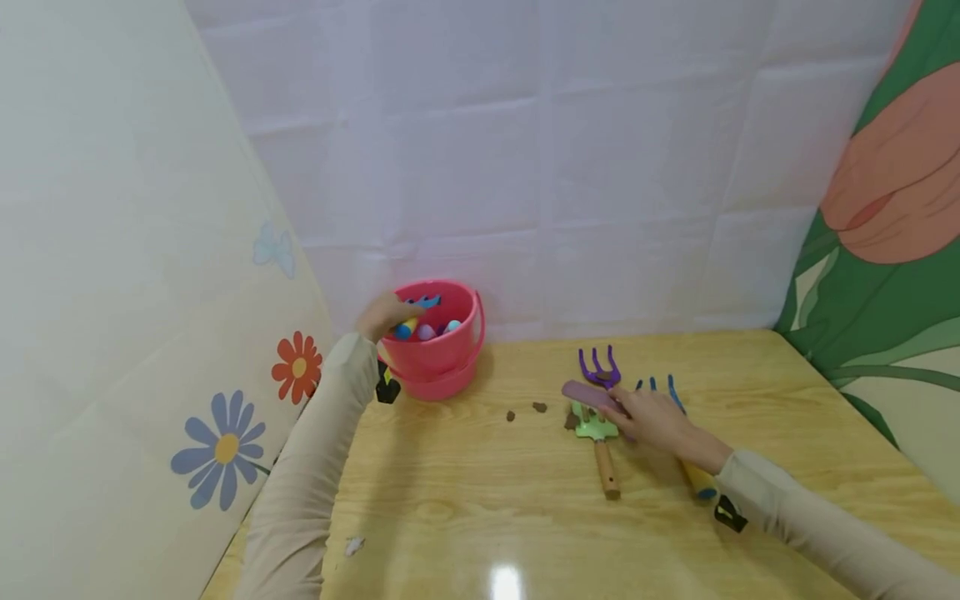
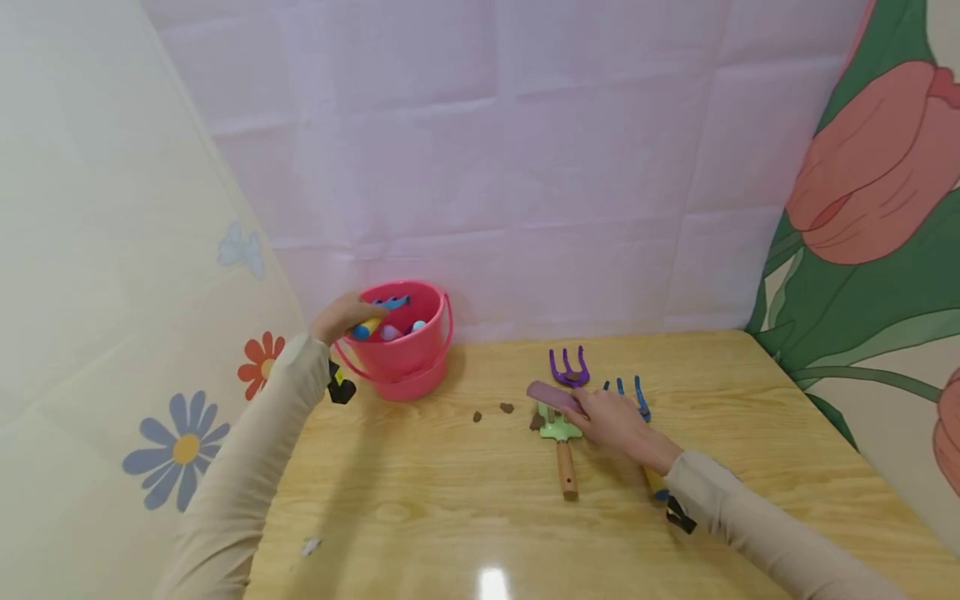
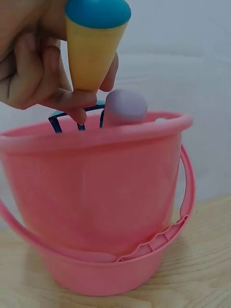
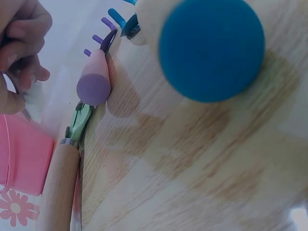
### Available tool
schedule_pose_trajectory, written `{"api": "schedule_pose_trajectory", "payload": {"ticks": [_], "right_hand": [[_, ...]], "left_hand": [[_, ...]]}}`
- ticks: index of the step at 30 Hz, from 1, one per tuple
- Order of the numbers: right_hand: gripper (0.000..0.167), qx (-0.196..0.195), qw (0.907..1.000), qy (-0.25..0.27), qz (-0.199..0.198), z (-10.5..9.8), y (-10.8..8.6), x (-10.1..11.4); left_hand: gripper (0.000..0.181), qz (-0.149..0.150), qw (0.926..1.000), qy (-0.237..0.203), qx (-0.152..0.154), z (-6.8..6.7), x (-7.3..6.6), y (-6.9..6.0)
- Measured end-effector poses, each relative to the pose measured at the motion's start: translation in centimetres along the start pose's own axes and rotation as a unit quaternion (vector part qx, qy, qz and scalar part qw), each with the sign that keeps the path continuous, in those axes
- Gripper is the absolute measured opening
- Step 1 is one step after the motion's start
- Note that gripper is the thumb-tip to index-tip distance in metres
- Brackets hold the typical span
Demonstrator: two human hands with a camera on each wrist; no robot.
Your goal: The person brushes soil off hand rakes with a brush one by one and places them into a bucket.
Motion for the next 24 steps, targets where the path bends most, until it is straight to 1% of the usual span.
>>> {"api": "schedule_pose_trajectory", "payload": {"ticks": [3,4,6,8,11,12,15,17,21,24], "right_hand": [[0.020,-0.001,1.0000,-0.001,0.000,0.0,-0.1,0.1],[0.020,-0.002,1.0000,-0.001,0.000,0.0,-0.1,0.1],[0.021,-0.002,1.0000,0.001,-0.002,0.0,-0.1,0.1],[0.022,-0.002,1.0000,0.003,-0.005,0.1,-0.1,0.1],[0.026,-0.004,1.0000,0.003,-0.008,0.2,-0.1,0.2],[0.027,-0.005,0.9999,0.001,-0.009,0.2,-0.2,0.2],[0.029,-0.011,0.9999,-0.002,-0.010,0.2,-0.3,0.2],[0.027,-0.012,0.9999,-0.002,-0.009,0.2,-0.3,0.3],[0.024,-0.012,0.9999,0.000,-0.009,0.1,-0.4,0.4],[0.026,-0.011,0.9999,0.001,-0.011,0.1,-0.4,0.6]], "left_hand": [[0.025,-0.001,0.9997,-0.022,-0.010,0.3,0.8,0.3],[0.024,0.001,0.9995,-0.027,-0.014,0.4,1.0,0.3],[0.030,0.006,0.9993,-0.032,-0.020,0.5,1.3,0.5],[0.032,0.006,0.9994,-0.024,-0.025,0.6,1.6,0.7],[0.027,0.000,0.9996,0.002,-0.028,0.8,2.0,1.0],[0.028,-0.004,0.9995,0.011,-0.028,0.8,2.2,1.1],[0.034,-0.005,0.9994,0.012,-0.031,0.9,2.3,1.3],[0.033,-0.001,0.9993,0.012,-0.035,0.9,2.3,1.4],[0.030,-0.003,0.9989,0.021,-0.042,0.9,2.3,1.3],[0.028,-0.010,0.9981,0.040,-0.045,0.9,2.3,0.9]]}}
Point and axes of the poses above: each hand's wrist, its own y-axis towards the middle knuckle, its own z-axis out of the palm, x = y × z, the point moved 6 cm from there along y, towards the middle knuckle
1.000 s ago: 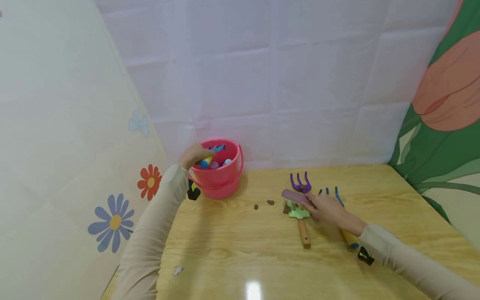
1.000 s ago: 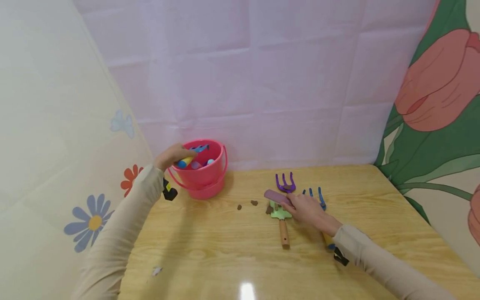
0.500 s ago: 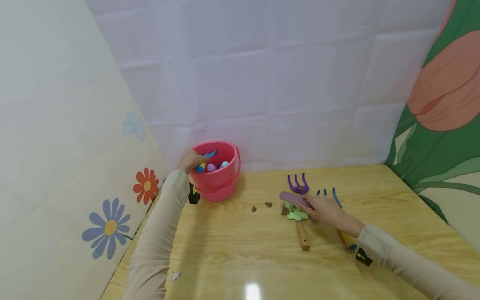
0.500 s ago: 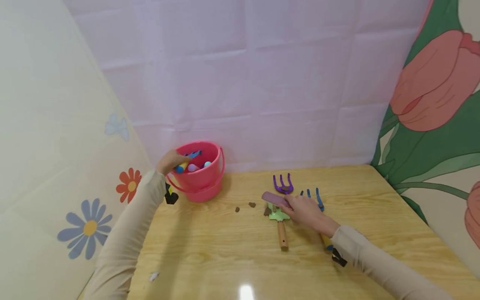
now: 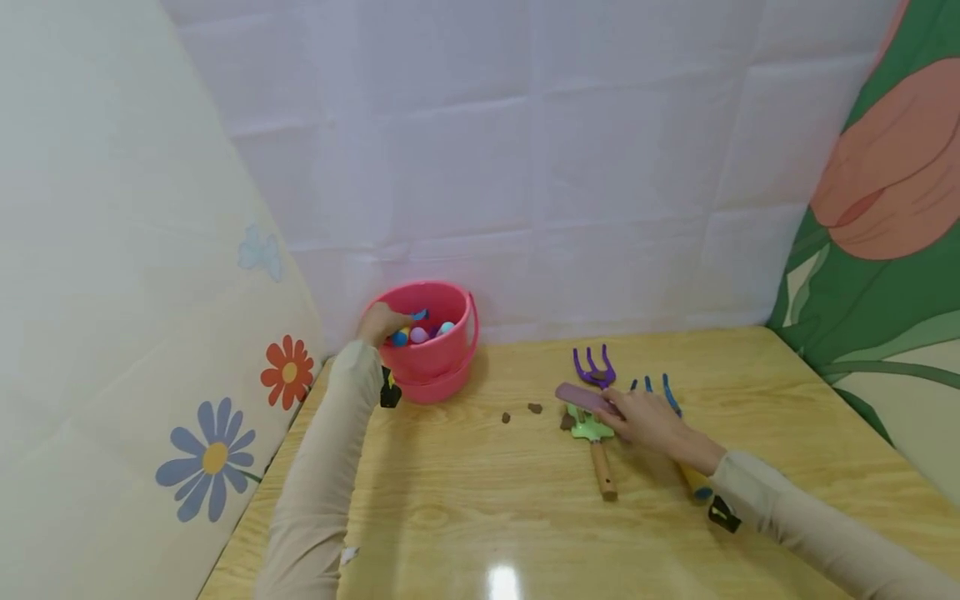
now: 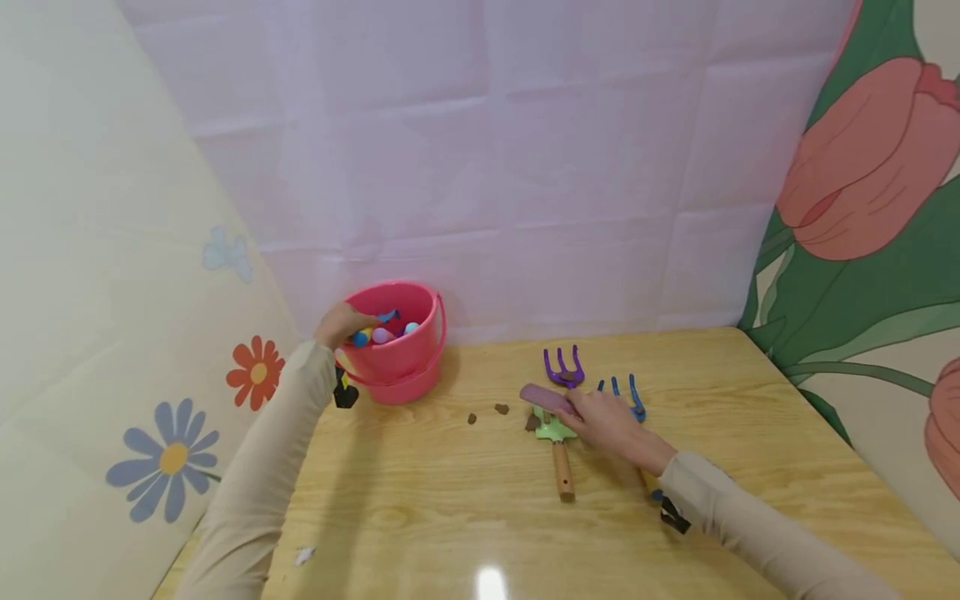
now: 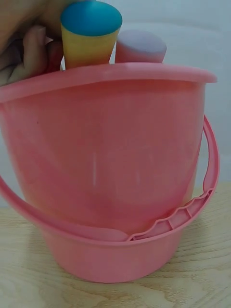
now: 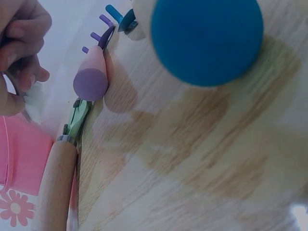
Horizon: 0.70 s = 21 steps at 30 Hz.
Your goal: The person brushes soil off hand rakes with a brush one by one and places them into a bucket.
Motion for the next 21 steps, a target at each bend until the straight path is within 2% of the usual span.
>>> {"api": "schedule_pose_trajectory", "payload": {"ticks": [5,10,16,21], "right_hand": [[0.028,0.005,1.0000,0.003,0.005,0.15,0.01,0.09],[0.035,0.005,0.9999,0.001,0.010,0.28,0.03,-0.05],[0.037,0.009,0.9999,0.003,0.010,0.41,-0.03,-0.04],[0.037,0.010,0.9999,0.009,0.007,0.48,-0.02,-0.02]], "left_hand": [[0.020,0.005,0.9991,0.036,-0.023,-0.35,-0.18,-0.69],[0.015,-0.004,0.9988,0.031,-0.039,-0.57,0.17,-0.79],[0.027,0.002,0.9984,0.035,-0.045,-0.81,0.34,-0.93],[0.031,-0.008,0.9985,0.017,-0.051,-0.88,0.63,-0.94]]}}
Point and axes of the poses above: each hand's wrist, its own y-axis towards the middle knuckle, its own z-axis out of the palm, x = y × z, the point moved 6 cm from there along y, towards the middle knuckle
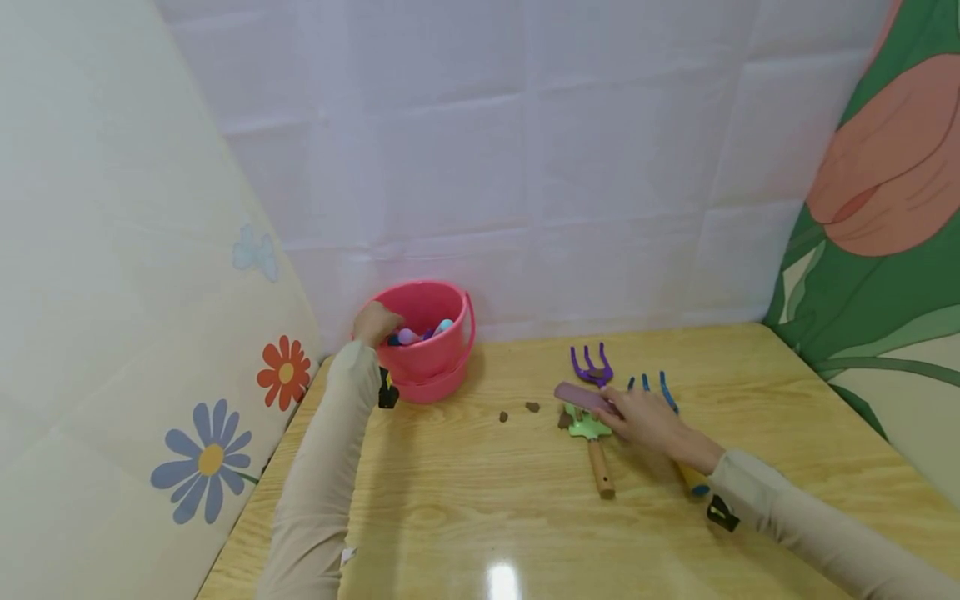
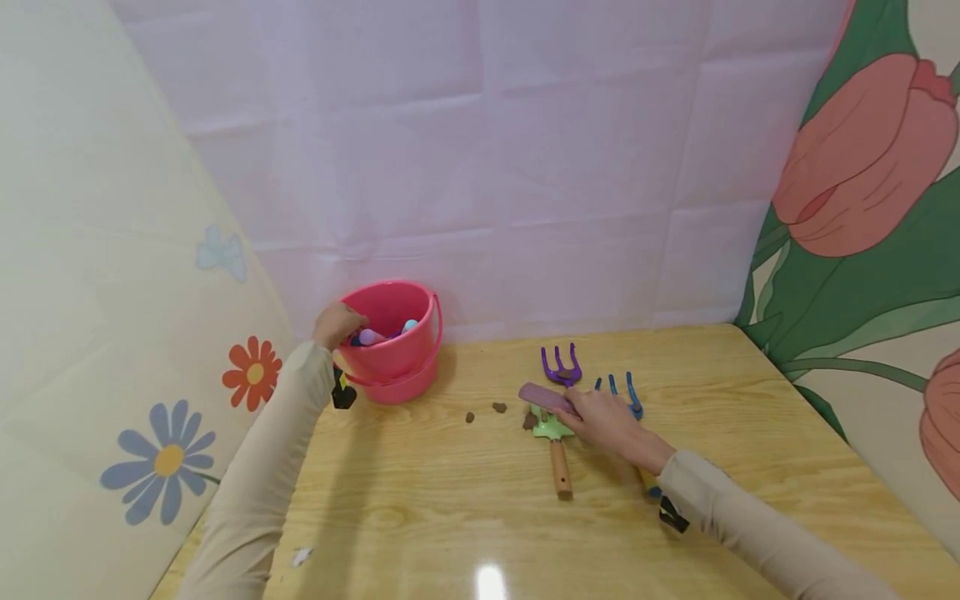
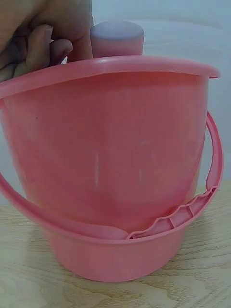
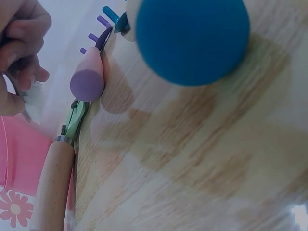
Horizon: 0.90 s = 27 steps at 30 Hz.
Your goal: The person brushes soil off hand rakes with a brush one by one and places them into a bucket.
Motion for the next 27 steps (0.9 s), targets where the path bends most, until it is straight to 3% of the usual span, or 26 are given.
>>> {"api": "schedule_pose_trajectory", "payload": {"ticks": [7,16,27], "right_hand": [[0.037,-0.006,0.9999,-0.008,0.005,-0.1,-0.1,-0.1],[0.038,-0.002,0.9999,-0.005,0.010,-0.4,-0.1,0.1],[0.031,-0.008,0.9999,-0.002,0.008,-0.8,-0.2,0.2]], "left_hand": [[0.032,0.004,0.9996,-0.030,0.001,-0.1,0.2,0.1],[0.021,0.015,0.9981,-0.060,-0.005,-0.4,0.3,-0.2],[0.023,0.041,0.9966,-0.069,-0.021,-1.0,-0.1,-0.8]]}}
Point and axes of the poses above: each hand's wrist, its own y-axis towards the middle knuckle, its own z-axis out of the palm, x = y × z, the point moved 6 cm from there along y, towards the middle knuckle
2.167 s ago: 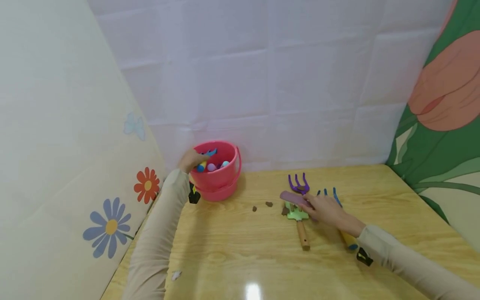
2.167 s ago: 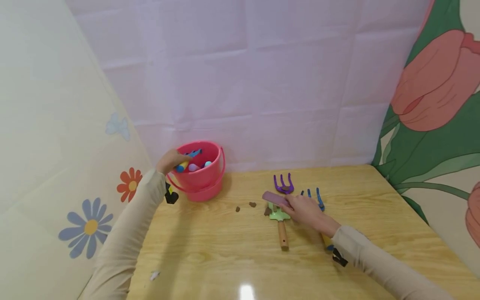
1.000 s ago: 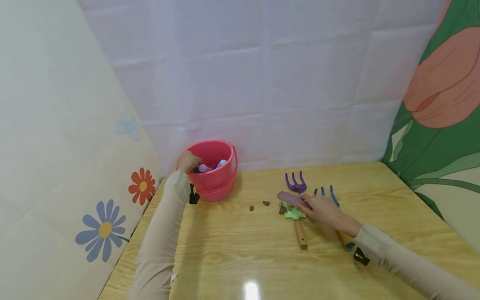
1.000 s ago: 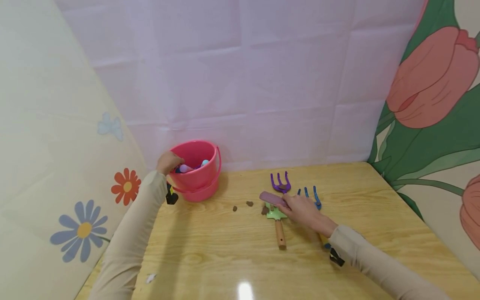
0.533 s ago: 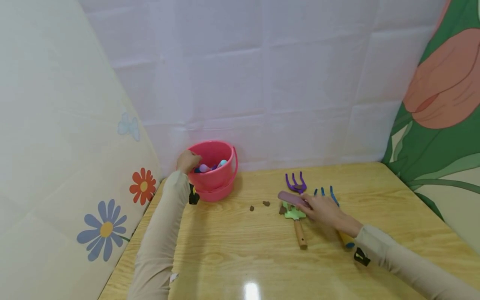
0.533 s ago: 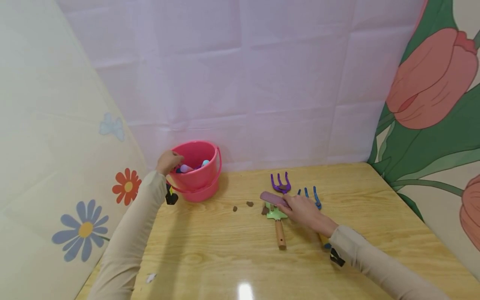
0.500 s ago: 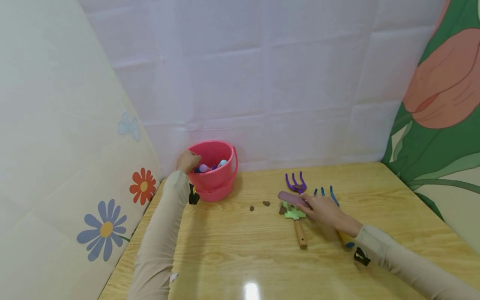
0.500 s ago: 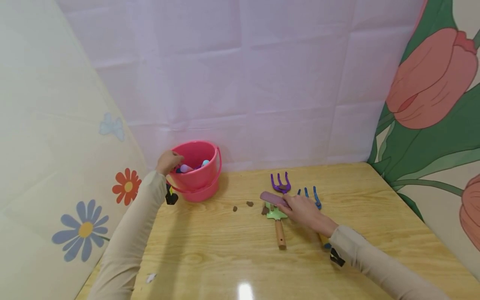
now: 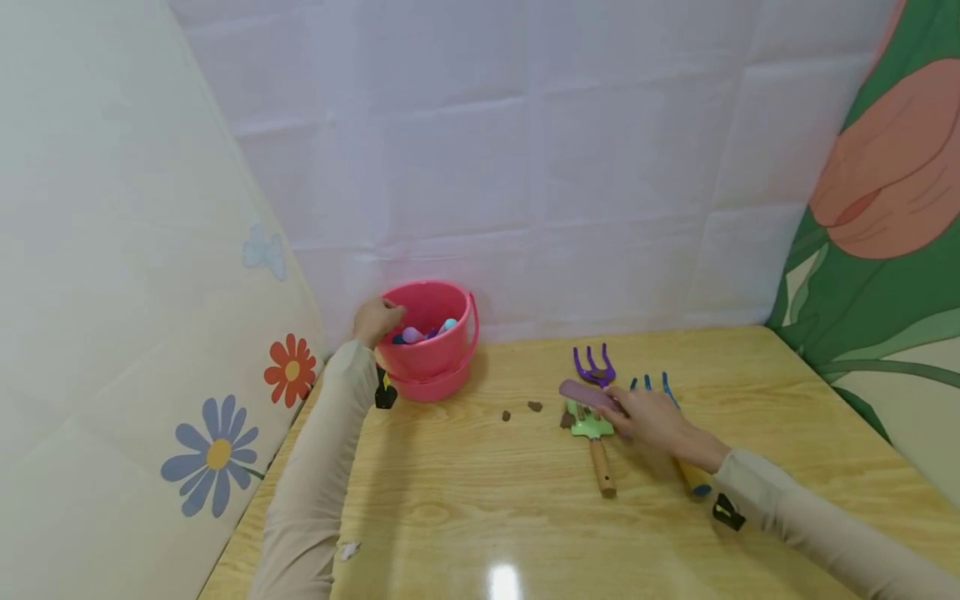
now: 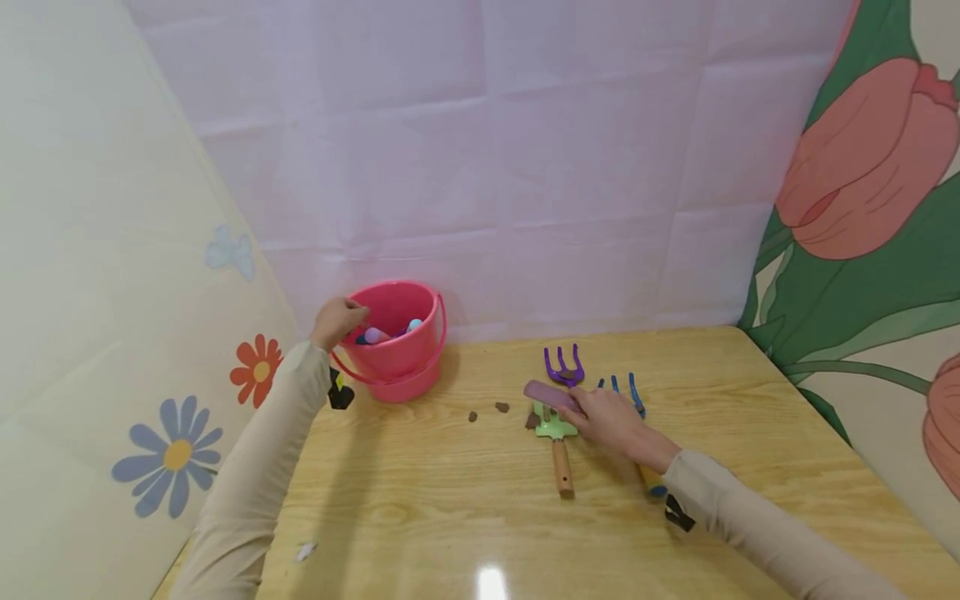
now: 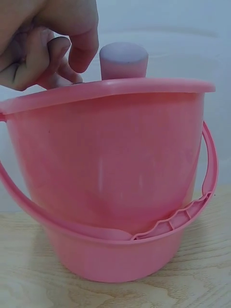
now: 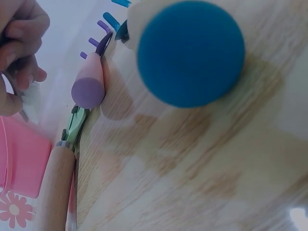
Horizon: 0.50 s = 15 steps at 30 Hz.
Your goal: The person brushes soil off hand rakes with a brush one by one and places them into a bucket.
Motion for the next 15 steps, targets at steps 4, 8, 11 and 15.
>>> {"api": "schedule_pose_trajectory", "payload": {"ticks": [4,8,11,15], "right_hand": [[0.035,0.008,0.9999,0.008,0.007,0.1,-0.1,-0.3],[0.034,0.015,0.9998,0.011,0.012,0.2,-0.2,-0.7],[0.030,0.006,0.9999,0.006,0.006,0.1,-0.3,-0.9],[0.025,-0.007,1.0000,0.002,-0.003,-0.2,-0.4,-0.8]], "left_hand": [[0.027,0.006,1.0000,-0.001,-0.006,-0.1,-0.4,-0.3],[0.024,0.013,0.9998,0.000,-0.014,-0.3,-0.9,-0.6],[0.021,0.018,0.9997,-0.001,-0.018,-0.3,-1.2,-0.8],[0.024,0.022,0.9996,-0.009,-0.013,-0.3,-1.5,-1.1]]}}
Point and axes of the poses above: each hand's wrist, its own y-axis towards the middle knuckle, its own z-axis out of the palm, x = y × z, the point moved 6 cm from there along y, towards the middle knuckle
